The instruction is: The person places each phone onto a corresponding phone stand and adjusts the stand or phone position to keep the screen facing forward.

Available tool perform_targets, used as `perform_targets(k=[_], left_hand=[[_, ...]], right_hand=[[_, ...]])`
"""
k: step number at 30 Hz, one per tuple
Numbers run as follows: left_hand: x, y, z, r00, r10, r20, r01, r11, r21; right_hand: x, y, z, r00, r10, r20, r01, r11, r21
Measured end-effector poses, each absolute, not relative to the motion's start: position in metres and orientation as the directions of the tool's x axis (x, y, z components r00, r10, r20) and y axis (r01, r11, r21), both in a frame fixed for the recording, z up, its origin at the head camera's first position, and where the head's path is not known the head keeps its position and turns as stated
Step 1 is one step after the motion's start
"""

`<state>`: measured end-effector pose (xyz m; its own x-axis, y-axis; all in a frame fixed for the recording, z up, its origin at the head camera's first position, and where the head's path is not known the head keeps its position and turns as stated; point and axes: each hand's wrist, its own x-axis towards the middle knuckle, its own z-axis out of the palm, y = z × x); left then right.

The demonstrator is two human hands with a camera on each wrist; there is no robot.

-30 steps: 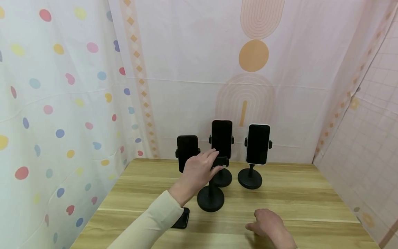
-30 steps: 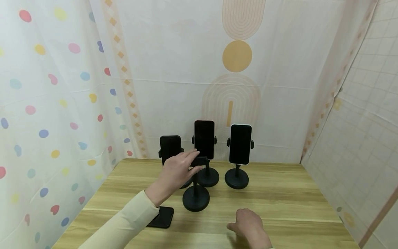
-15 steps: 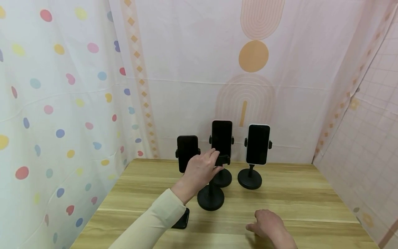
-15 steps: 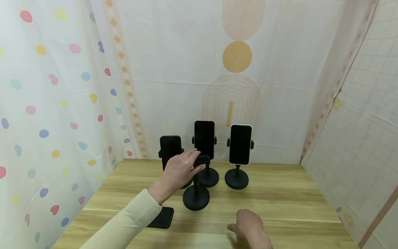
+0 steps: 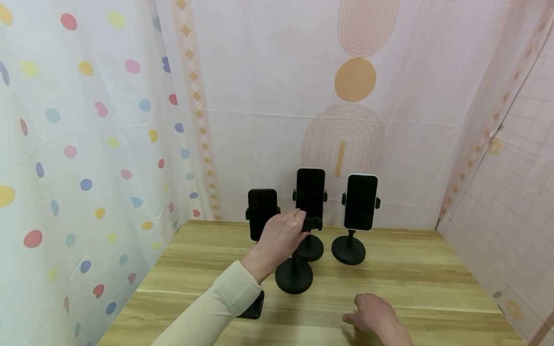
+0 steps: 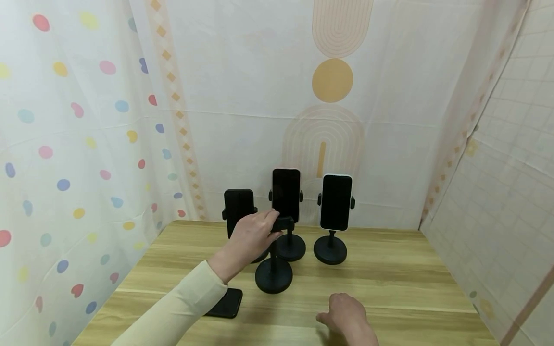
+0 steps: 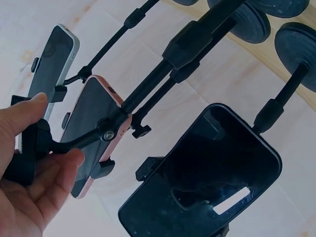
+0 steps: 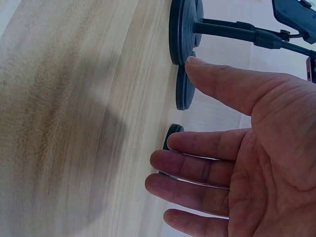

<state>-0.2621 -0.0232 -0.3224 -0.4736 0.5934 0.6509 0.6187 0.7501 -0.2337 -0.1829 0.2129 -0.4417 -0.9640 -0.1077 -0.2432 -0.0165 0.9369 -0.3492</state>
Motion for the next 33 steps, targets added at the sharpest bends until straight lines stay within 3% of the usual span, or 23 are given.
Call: perform_targets(k=[23, 33], left_hand=[[-0.27, -0.022, -0.289, -0.721, 0.57, 0.394, 0.592, 0.802, -0.077], [-0.268, -0.018, -0.29, -0.736, 0.567, 0.369, 0.59, 0.805, -0.058]], right_hand=[[-0.18, 0.21, -0.448, -0.965, -0.12, -0.234, -0.029, 0.934, -0.356], [-0.182, 0.208, -0.448, -0.961, -0.102, -0.255, -0.006, 0.935, -0.354]])
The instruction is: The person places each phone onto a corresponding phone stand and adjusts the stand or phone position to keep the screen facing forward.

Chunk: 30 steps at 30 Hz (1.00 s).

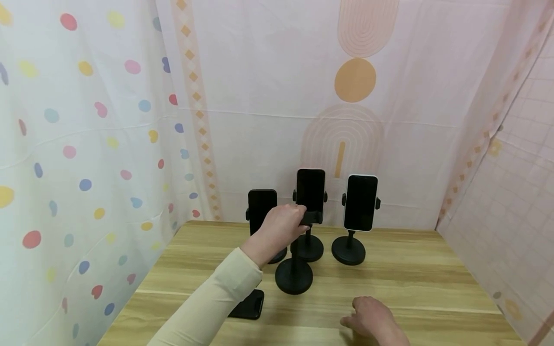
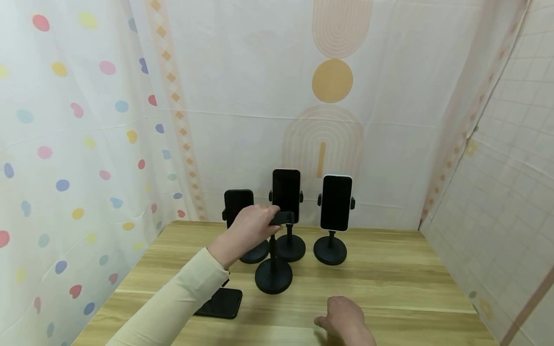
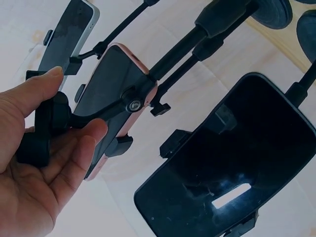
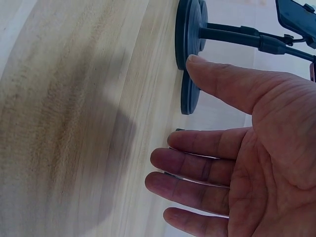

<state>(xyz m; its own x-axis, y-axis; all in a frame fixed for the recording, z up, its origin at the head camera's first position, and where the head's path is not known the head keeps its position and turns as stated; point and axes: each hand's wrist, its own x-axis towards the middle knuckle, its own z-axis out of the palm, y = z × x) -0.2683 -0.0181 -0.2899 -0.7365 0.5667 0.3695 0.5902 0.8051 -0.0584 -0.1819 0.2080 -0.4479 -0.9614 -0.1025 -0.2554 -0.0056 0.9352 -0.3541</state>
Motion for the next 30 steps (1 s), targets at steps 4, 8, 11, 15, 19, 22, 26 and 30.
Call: perform_targets(k=[4, 8, 11, 15, 19, 22, 26, 30], left_hand=[[-0.266, -0.018, -0.295, -0.721, 0.57, 0.394, 0.607, 0.794, -0.04], [-0.264, -0.02, -0.302, -0.687, 0.573, 0.446, 0.625, 0.779, -0.038], [-0.263, -0.021, -0.306, -0.656, 0.575, 0.488, 0.632, 0.773, -0.061], [-0.262, -0.023, -0.311, -0.62, 0.58, 0.529, 0.631, 0.769, -0.103], [-0.26, -0.026, -0.314, -0.595, 0.584, 0.552, 0.631, 0.765, -0.129], [-0.258, -0.028, -0.314, -0.587, 0.579, 0.565, 0.634, 0.763, -0.123], [-0.256, -0.032, -0.315, -0.599, 0.56, 0.572, 0.629, 0.771, -0.096], [-0.254, -0.037, -0.315, -0.636, 0.526, 0.565, 0.603, 0.795, -0.061]], right_hand=[[-0.184, 0.206, -0.448, -0.957, -0.09, -0.277, 0.015, 0.934, -0.357], [-0.184, 0.206, -0.449, -0.957, -0.096, -0.274, 0.01, 0.932, -0.363], [-0.184, 0.205, -0.45, -0.956, -0.1, -0.276, 0.009, 0.93, -0.367], [-0.183, 0.204, -0.45, -0.955, -0.1, -0.278, 0.01, 0.93, -0.368], [-0.182, 0.202, -0.448, -0.958, -0.102, -0.27, 0.005, 0.929, -0.369], [-0.182, 0.202, -0.447, -0.958, -0.103, -0.268, 0.002, 0.931, -0.365], [-0.182, 0.202, -0.448, -0.959, -0.099, -0.265, 0.002, 0.934, -0.356], [-0.183, 0.202, -0.449, -0.961, -0.098, -0.258, -0.002, 0.937, -0.349]])
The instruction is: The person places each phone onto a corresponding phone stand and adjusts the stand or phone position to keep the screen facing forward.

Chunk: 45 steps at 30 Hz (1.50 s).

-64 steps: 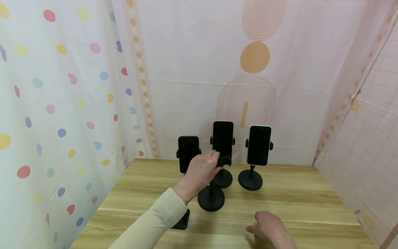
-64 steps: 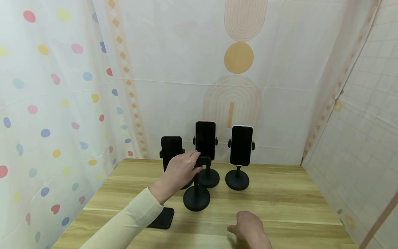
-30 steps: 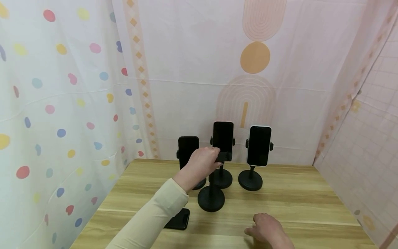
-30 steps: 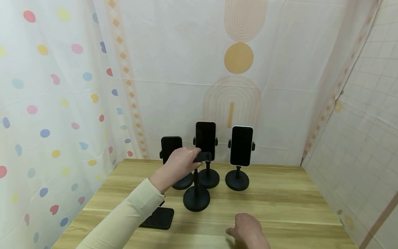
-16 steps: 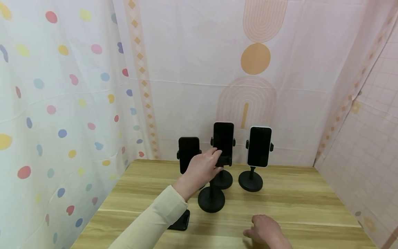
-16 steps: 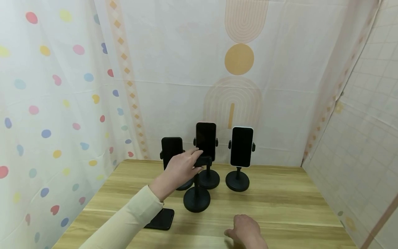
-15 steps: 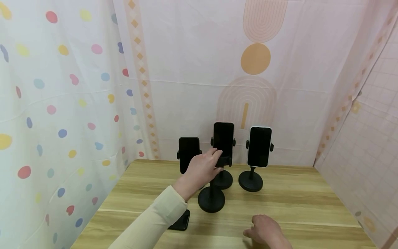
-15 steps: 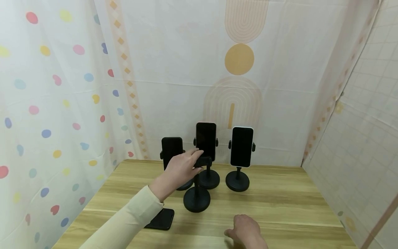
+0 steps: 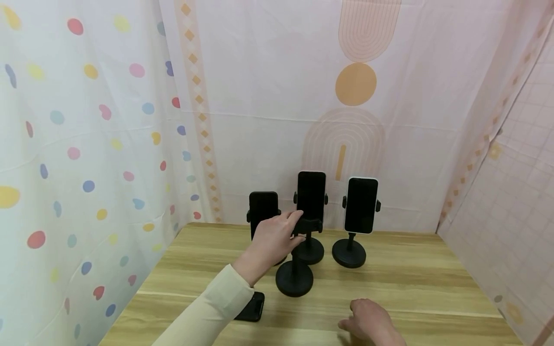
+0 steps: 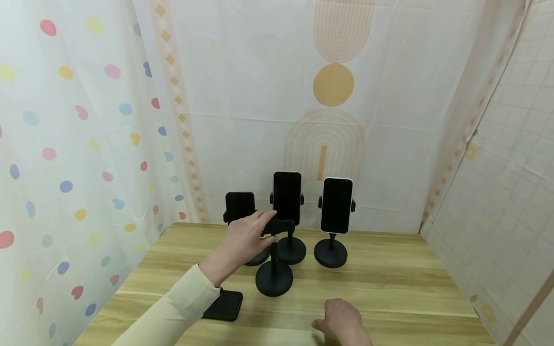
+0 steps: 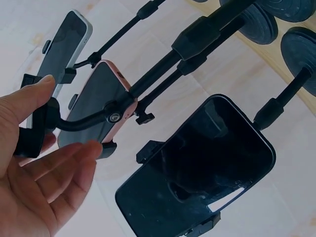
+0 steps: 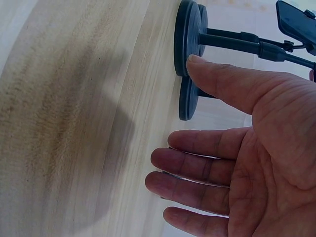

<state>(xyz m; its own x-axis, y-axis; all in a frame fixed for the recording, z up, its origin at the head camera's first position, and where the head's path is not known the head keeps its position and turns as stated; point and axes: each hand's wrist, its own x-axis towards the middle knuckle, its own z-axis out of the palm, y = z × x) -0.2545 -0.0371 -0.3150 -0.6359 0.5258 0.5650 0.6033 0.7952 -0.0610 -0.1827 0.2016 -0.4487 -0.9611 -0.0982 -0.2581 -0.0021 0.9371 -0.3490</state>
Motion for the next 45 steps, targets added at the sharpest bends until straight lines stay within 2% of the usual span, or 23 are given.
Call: perform_targets(k=[5, 12, 21, 36, 42, 45], left_hand=[[-0.253, -0.041, -0.315, -0.696, 0.483, 0.532, 0.553, 0.833, -0.032], [-0.253, -0.047, -0.316, -0.738, 0.439, 0.512, 0.503, 0.864, -0.016], [-0.249, -0.056, -0.323, -0.835, 0.395, 0.383, 0.448, 0.892, 0.056], [-0.243, -0.074, -0.352, -0.872, 0.41, 0.266, 0.441, 0.895, 0.064], [-0.244, -0.086, -0.369, -0.87, 0.413, 0.269, 0.439, 0.897, 0.042], [-0.242, -0.091, -0.375, -0.883, 0.394, 0.253, 0.423, 0.904, 0.067]], right_hand=[[-0.183, 0.202, -0.449, -0.96, -0.102, -0.259, -0.005, 0.937, -0.35], [-0.184, 0.201, -0.447, -0.96, -0.102, -0.262, -0.002, 0.935, -0.355], [-0.185, 0.199, -0.446, -0.963, -0.112, -0.245, -0.021, 0.938, -0.346], [-0.189, 0.193, -0.445, -0.968, -0.123, -0.219, -0.039, 0.936, -0.351], [-0.189, 0.193, -0.446, -0.968, -0.138, -0.21, -0.059, 0.937, -0.345], [-0.19, 0.191, -0.447, -0.968, -0.139, -0.209, -0.063, 0.94, -0.335]])
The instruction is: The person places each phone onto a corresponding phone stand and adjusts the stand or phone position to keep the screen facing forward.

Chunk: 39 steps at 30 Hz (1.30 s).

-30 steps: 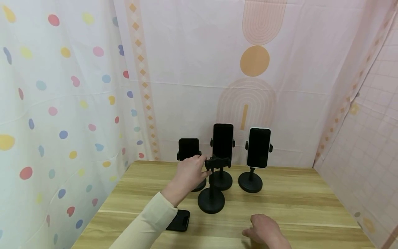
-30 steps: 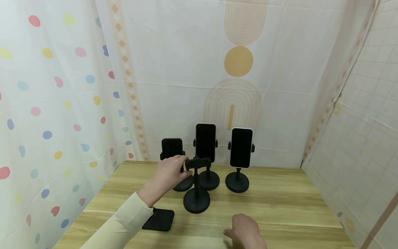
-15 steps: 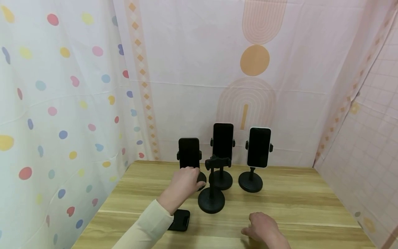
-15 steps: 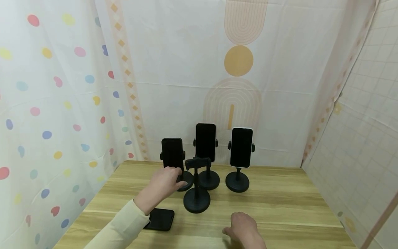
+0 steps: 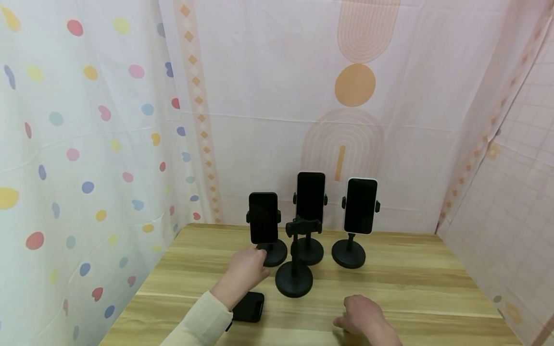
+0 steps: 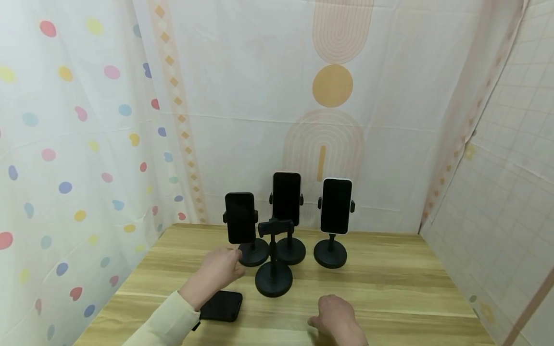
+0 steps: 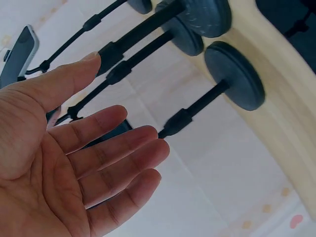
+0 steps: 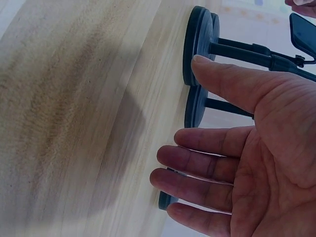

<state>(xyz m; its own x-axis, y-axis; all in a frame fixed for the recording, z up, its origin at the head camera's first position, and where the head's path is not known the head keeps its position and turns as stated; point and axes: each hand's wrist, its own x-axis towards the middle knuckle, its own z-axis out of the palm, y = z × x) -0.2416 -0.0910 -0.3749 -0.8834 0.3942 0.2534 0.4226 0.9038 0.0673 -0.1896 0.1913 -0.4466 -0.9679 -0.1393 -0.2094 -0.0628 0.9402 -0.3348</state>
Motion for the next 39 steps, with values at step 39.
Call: perform_targets(k=[39], left_hand=[[-0.228, -0.152, -0.414, -0.978, 0.159, 0.132, 0.185, 0.958, 0.218]], right_hand=[[-0.221, 0.167, -0.453, -0.933, -0.357, 0.037, -0.355, 0.902, -0.245]])
